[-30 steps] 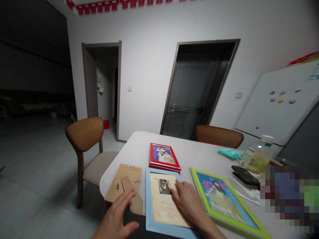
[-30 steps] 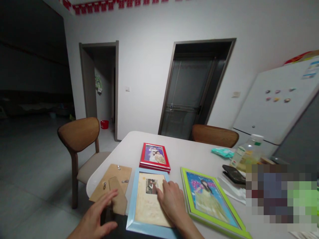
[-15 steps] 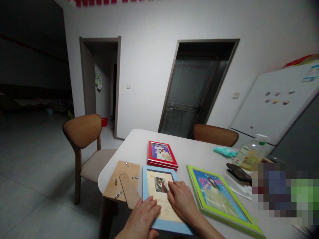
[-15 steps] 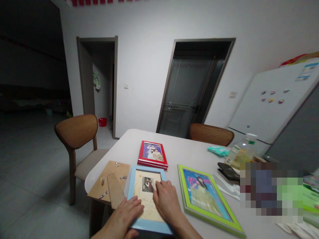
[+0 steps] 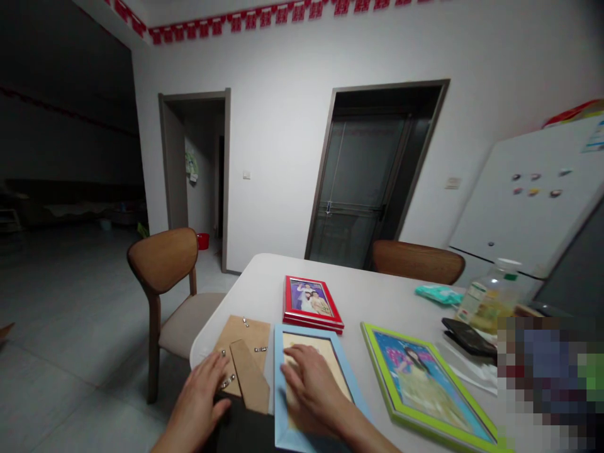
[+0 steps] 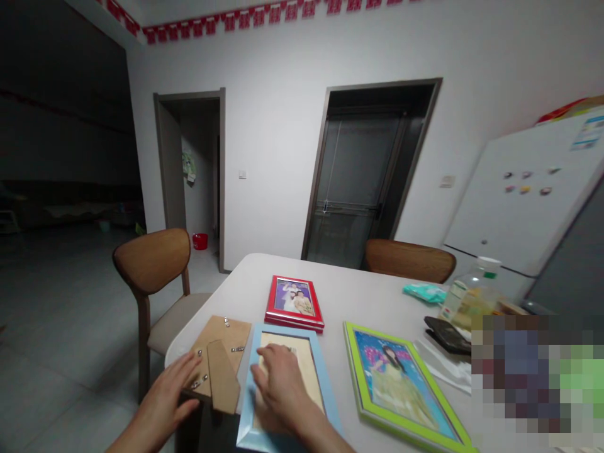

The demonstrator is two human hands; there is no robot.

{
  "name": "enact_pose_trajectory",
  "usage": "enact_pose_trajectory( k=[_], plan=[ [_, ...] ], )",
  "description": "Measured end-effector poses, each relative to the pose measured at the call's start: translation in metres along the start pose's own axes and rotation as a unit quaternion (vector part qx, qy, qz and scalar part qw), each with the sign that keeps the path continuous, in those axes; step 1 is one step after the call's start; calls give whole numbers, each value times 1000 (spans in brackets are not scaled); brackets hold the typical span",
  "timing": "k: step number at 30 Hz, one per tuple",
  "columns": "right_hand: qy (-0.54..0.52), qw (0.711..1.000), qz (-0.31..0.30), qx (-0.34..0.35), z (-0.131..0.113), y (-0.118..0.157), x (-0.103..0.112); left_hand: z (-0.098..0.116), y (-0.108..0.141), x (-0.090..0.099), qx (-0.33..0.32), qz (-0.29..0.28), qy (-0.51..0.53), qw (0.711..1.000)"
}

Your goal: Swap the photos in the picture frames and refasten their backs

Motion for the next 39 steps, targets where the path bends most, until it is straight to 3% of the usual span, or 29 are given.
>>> enact_pose_trajectory(
  k=[4,7,9,12,15,18,21,24,27,33,39],
  plan=[
    [3,998,-42,38,-51,-16,-38,-33,-7,2,28,1,-10,1000],
    [-10,998,-62,16,-64,-25,-55,-39,-10,2,19,1,-6,1000],
    [-66,996,-57,8,-64,-25,-50,-35,-11,7,7,5,-2,1000],
    [-134,990,-27,18,-56,-12,-20,-9,-10,21,-30,20,6,999],
    [-153,988,-22,31,-32,13,16,37,-8,27,-82,8,23,996],
    [-154,987,-44,-3,5,41,36,85,-9,15,-136,-39,48,989],
    [-136,989,-51,-38,36,62,39,113,-11,-10,-142,-96,60,983],
    [-128,990,-49,-38,51,71,33,119,-12,-32,-122,-125,54,983],
    [-114,992,-35,-28,56,70,24,115,-11,-43,-119,-129,41,984],
    [-35,999,6,-1,61,70,8,117,-2,-42,-154,-175,24,972],
    [38,998,-2,50,29,72,6,113,-1,-39,-137,-163,50,976]
  ],
)
Point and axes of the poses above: each hand's wrist, its own y-axis away from the middle knuckle, its own x-axis out of the back of the hand, z = x × y, the point moved 3 cm from there along -y, towards the middle knuckle, and after that the axes turned 5 degrees about -z, right-handed, at the moved point
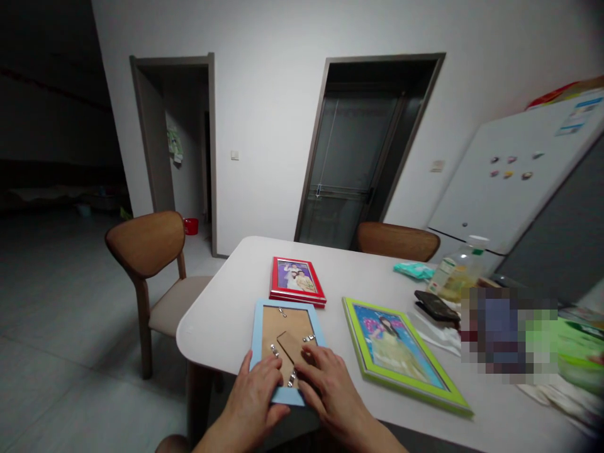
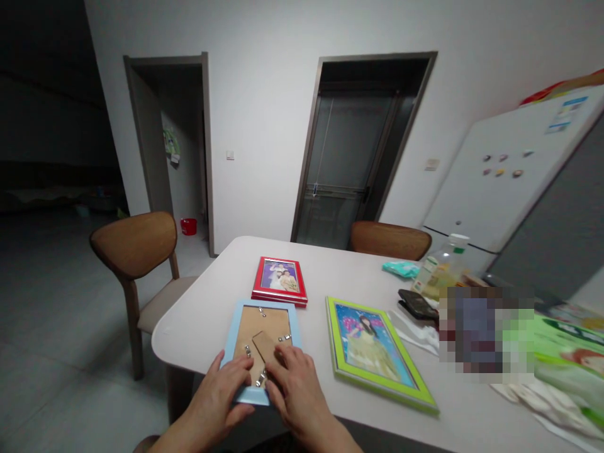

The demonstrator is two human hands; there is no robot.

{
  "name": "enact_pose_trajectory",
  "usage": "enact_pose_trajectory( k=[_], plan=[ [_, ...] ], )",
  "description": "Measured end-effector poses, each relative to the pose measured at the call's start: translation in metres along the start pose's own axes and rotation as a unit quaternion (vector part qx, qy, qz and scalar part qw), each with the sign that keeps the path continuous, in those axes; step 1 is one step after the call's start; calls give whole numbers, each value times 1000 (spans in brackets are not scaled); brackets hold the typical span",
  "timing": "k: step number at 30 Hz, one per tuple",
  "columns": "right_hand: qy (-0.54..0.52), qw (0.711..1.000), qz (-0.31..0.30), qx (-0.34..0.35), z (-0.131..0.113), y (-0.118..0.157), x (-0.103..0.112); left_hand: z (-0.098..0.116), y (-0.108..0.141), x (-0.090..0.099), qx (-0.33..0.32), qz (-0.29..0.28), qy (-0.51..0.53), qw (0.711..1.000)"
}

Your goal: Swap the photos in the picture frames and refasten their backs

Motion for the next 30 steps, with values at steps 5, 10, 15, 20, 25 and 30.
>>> enact_pose_trajectory(
  k=[5,10,15,20,25,30],
  plan=[
    [-12,997,-62,51,-19,-5,2,-10,2,-2,11,24,14,1000],
    [-23,997,-51,48,-19,-7,-2,-11,3,-1,7,26,13,1000],
    [-37,999,-13,34,2,-12,-4,-11,2,2,19,12,29,999],
    [4,993,38,-114,42,-33,0,-10,3,2,21,10,39,999],
    [2,991,22,-129,47,-42,-1,-8,4,2,25,26,43,998],
    [-8,992,32,-122,45,-41,-2,-10,4,0,21,37,47,998]
  ],
)
Point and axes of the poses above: each hand's wrist, its own y-axis away from the middle knuckle, its own x-axis out of the back of the hand, z = x × y, the point moved 3 cm from there along -y, towards the middle knuckle, and after that the axes turned 5 degrees about -z, right-handed, at the moved point
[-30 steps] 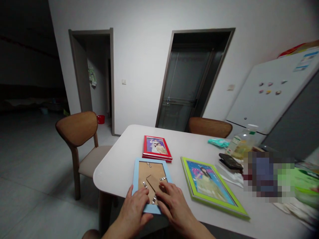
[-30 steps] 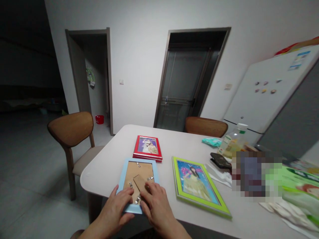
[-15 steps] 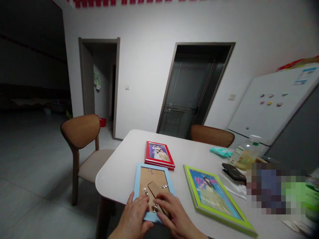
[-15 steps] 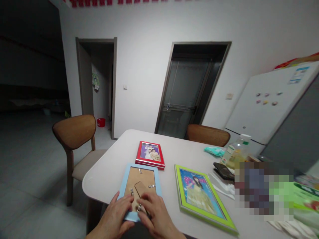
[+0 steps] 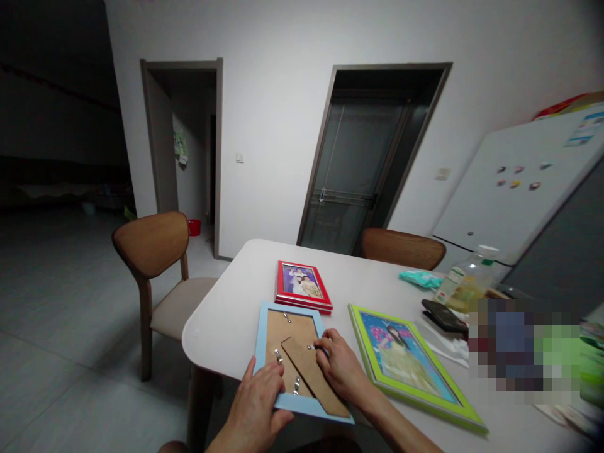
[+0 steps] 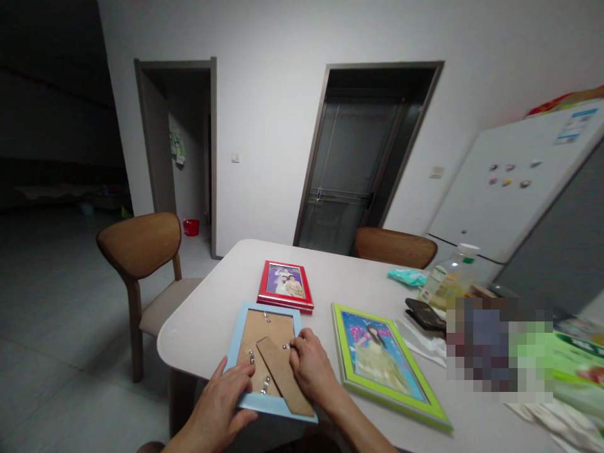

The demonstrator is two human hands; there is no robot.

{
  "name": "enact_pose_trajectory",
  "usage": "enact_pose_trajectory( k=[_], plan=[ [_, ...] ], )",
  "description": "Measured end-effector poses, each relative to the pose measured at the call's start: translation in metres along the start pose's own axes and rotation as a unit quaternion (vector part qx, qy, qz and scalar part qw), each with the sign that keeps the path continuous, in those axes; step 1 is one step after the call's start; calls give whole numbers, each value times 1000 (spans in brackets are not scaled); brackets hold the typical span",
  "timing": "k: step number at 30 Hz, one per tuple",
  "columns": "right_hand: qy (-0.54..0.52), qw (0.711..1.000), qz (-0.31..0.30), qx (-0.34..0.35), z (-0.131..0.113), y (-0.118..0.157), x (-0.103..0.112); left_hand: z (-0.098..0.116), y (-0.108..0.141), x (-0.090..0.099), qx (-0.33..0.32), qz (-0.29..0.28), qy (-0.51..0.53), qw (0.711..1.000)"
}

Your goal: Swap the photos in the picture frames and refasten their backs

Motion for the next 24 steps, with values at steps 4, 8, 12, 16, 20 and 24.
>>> enact_pose_trajectory(
  k=[4,8,12,16,20,24],
  plan=[
    [6,1000,10,17,4,2,-1,-1,2,1,-1,4,11,1000],
    [14,1000,9,18,-1,5,1,-2,3,0,0,1,20,1000],
    [7,997,14,77,-32,2,-1,-4,2,-3,-6,7,25,1000],
    [-56,984,-65,156,-61,-10,-17,-2,3,-2,-14,21,25,999],
    [-91,978,-88,165,-69,-24,-26,-3,6,-2,-23,27,31,999],
    [-124,976,-141,111,-66,-36,-34,-5,7,-5,-23,34,44,998]
  ],
)
Point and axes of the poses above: each hand's wrist, its own y-axis away from the middle knuckle, its own x-axis out of the back of the hand, z = x × y, the point moved 3 cm from there along -y, towards the middle knuckle, and after that the axes turned 5 degrees about -z, right-handed, at the moved point
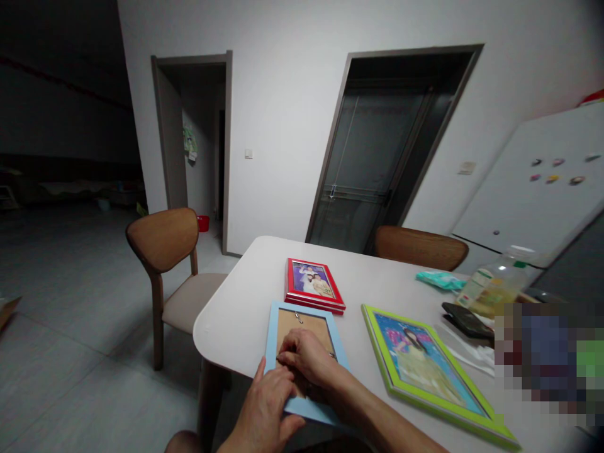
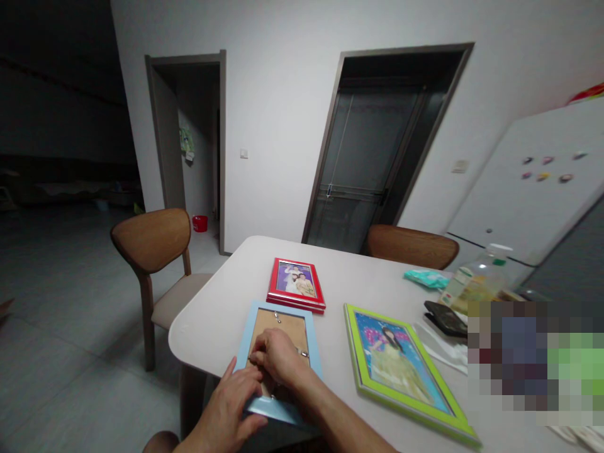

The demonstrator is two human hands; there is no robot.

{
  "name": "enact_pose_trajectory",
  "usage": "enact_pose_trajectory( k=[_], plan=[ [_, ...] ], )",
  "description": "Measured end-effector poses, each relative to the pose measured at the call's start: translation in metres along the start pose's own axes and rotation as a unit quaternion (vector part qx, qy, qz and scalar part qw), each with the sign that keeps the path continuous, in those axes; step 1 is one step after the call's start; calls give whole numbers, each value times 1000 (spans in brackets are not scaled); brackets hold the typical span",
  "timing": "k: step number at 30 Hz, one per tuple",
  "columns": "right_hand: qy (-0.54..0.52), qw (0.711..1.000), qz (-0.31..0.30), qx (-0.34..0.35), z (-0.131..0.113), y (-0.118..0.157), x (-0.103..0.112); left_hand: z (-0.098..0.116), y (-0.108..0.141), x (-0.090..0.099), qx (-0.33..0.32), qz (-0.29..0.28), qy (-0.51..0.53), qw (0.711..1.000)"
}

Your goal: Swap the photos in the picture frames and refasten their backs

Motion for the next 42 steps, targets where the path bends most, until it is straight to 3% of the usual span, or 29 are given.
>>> enact_pose_trajectory(
  k=[6,11,18,25,35,42],
  plan=[
    [-25,998,12,-64,6,-7,-8,2,0,0,8,15,12,1000],
    [-14,998,27,-60,9,-9,-3,-1,-1,-2,3,20,-4,1000],
    [72,971,144,-176,49,-25,23,-4,2,-9,-28,1,-14,1000],
    [118,952,130,-252,69,-43,24,6,0,-5,23,-15,6,1000],
    [142,949,130,-251,64,-42,24,-2,1,-10,12,-5,7,1000],
    [124,945,132,-272,71,-43,20,12,-1,-5,59,-18,-18,998]
  ],
)
Point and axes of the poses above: each hand's wrist, its own y-axis away from the middle knuckle, its own x-axis out of the back of the hand, z = x × y, the point moved 3 cm from there along -y, towards the middle knuckle, and after that the axes turned 5 degrees about -z, right-handed, at the moved point
